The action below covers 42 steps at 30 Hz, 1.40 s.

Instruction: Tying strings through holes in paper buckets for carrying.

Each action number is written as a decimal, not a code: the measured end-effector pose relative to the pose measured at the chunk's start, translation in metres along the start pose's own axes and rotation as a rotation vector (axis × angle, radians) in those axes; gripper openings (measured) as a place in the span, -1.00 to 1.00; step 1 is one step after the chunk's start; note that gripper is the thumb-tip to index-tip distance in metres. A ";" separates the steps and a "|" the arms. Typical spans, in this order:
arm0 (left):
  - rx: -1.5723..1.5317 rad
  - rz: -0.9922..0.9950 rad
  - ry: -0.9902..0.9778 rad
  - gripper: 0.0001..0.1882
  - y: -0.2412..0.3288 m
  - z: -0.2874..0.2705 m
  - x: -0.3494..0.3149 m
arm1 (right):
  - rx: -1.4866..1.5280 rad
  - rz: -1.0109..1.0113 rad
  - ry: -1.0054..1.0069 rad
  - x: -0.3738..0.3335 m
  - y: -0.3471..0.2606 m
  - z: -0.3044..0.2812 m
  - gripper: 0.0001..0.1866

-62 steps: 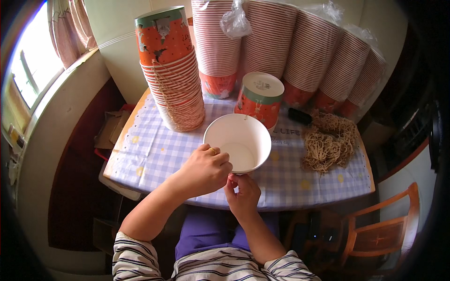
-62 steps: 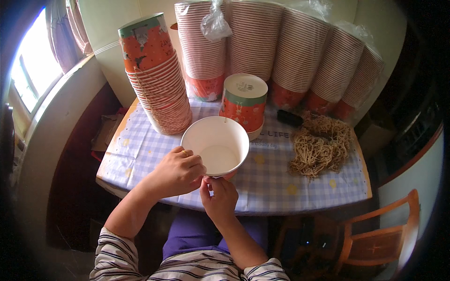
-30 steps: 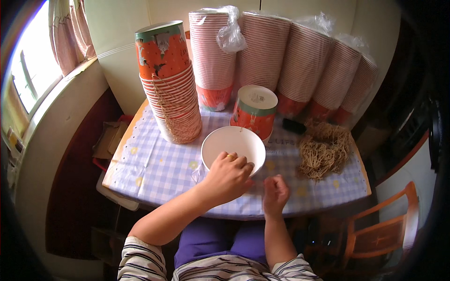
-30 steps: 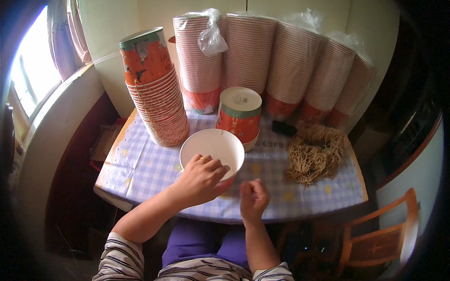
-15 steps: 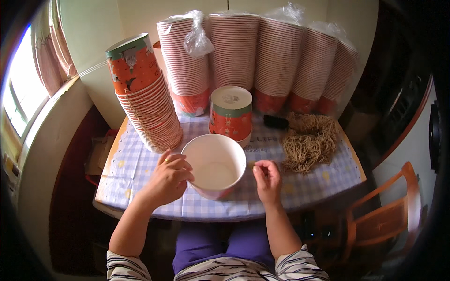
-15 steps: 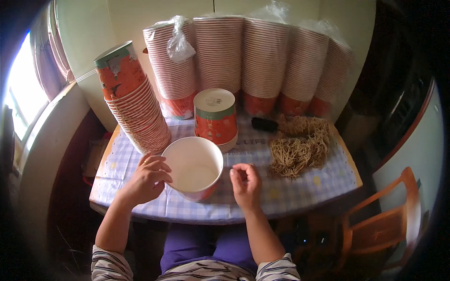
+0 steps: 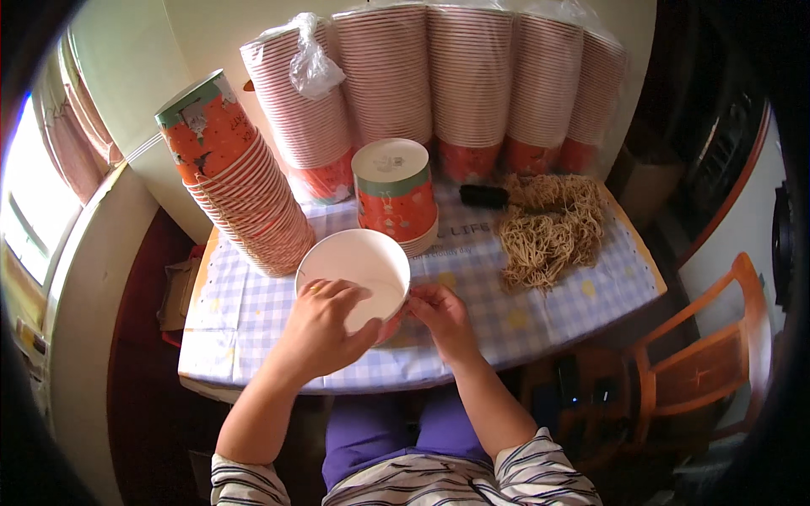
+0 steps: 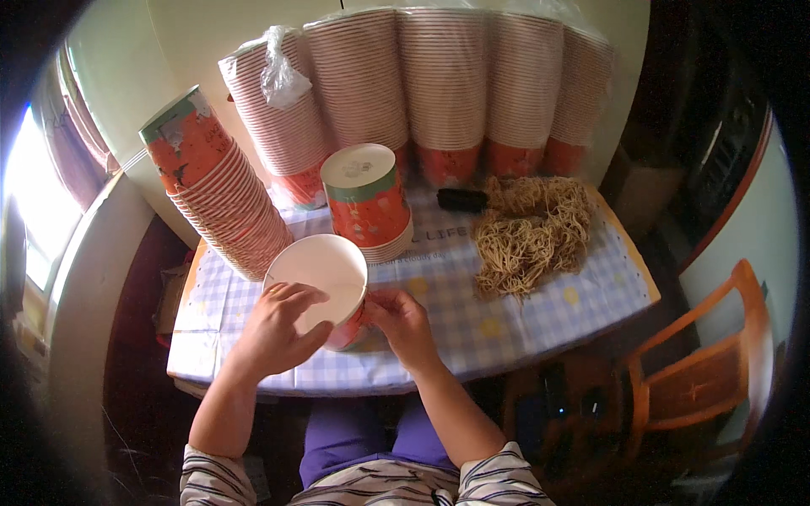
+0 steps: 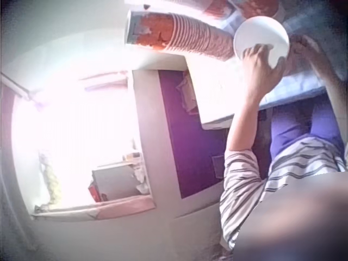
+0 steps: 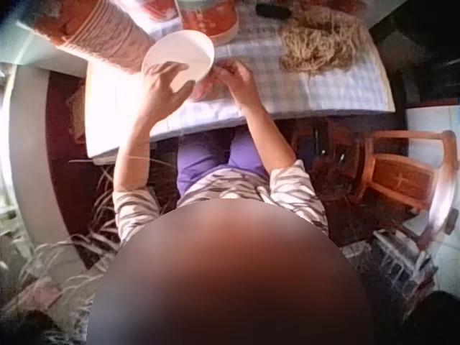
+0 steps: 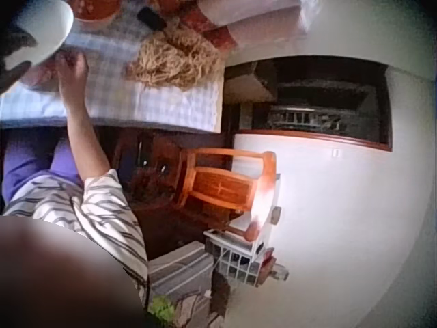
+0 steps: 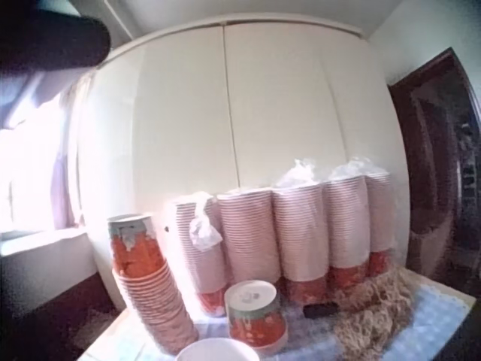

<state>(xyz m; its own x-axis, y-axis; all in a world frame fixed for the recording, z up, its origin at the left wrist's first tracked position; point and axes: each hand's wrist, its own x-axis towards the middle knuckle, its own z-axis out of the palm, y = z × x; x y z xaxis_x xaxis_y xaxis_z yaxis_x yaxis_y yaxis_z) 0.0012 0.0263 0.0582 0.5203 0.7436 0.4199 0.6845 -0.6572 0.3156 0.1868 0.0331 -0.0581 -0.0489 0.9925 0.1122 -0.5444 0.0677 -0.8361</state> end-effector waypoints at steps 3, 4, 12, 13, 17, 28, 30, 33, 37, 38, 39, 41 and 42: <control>0.064 -0.023 0.059 -0.68 0.021 0.023 0.016 | -0.096 0.038 0.029 0.008 0.005 0.000 -0.80; 0.064 -0.021 0.057 -0.68 0.021 0.028 0.019 | -0.095 0.037 0.031 0.009 0.007 0.001 -0.80; -0.030 -0.088 -0.026 -0.86 0.004 0.040 0.017 | -0.215 0.001 -0.071 0.006 0.013 0.004 -0.85; -0.024 -0.092 -0.028 -0.86 0.006 0.038 0.017 | -0.209 0.003 -0.075 0.005 0.012 0.004 -0.85; -0.119 -0.218 -0.068 -0.87 0.009 0.034 0.018 | -0.357 -0.039 -0.071 0.002 0.005 0.009 -0.84; -0.027 -0.157 0.124 -0.91 0.003 0.050 0.014 | -0.453 -0.110 -0.019 0.001 0.012 0.014 -0.83; -0.080 -0.181 0.172 -0.91 0.003 0.053 0.013 | -0.501 -0.126 -0.007 0.002 0.015 0.011 -0.83; -0.078 -0.213 0.175 -0.92 0.006 0.051 0.014 | -0.569 -0.187 0.007 0.002 0.015 0.012 -0.83; 0.031 -0.128 0.172 -0.92 0.007 0.051 0.014 | -0.578 -0.203 0.016 0.001 0.016 0.015 -0.83; 0.041 -0.110 0.174 -0.88 0.007 0.052 0.014 | -0.579 -0.196 0.021 0.001 0.017 0.015 -0.83; 0.050 -0.091 0.175 -0.83 0.007 0.054 0.014 | -0.581 -0.189 0.027 0.000 0.018 0.015 -0.83; 0.042 -0.090 0.166 -0.76 0.012 0.056 0.017 | -0.572 -0.208 0.027 0.000 0.018 0.015 -0.84; 0.034 -0.087 0.155 -0.70 0.013 0.056 0.017 | -0.561 -0.227 0.030 0.000 0.018 0.016 -0.85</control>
<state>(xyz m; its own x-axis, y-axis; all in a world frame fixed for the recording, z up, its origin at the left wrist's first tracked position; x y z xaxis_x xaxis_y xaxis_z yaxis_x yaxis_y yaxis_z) 0.0478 0.0376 0.0218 0.3756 0.7678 0.5191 0.7418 -0.5848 0.3281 0.1639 0.0325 -0.0648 0.0444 0.9489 0.3124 -0.0131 0.3132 -0.9496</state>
